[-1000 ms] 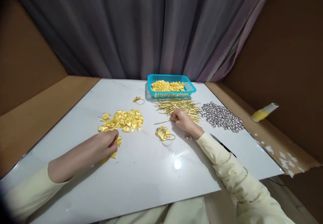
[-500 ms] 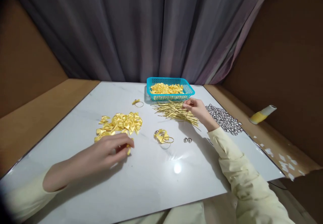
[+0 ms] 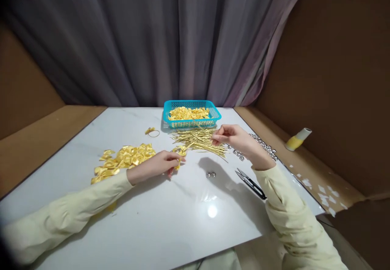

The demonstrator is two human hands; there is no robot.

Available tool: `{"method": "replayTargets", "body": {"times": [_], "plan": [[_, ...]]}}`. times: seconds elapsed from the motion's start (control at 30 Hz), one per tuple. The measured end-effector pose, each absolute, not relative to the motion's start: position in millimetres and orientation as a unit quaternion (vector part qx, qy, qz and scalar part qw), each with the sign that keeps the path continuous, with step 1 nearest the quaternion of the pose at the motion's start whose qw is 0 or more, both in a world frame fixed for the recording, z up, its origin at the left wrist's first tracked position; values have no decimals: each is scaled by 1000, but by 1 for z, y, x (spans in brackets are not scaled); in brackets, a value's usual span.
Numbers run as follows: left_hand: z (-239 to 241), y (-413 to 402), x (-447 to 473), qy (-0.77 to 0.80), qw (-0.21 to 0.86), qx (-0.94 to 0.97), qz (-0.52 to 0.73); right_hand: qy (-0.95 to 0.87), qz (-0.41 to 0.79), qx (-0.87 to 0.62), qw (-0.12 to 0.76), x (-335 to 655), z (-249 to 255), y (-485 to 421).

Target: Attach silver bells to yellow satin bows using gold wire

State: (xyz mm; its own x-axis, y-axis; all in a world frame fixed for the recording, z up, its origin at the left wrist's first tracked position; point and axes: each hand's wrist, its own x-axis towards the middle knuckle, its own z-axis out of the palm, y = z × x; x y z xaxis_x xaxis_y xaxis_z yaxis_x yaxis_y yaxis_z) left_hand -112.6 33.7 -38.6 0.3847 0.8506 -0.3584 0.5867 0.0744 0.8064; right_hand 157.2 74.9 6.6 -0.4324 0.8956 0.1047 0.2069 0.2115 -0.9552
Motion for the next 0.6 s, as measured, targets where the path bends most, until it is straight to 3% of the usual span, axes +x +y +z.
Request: {"method": "replayTargets", "body": {"times": [0.37, 0.6], "plan": [[-15, -11, -143, 549, 501, 642, 188, -662, 585, -379, 276, 123, -23, 78], [-23, -14, -139, 540, 520, 630, 201, -696, 566, -381, 224, 124, -30, 78]]}}
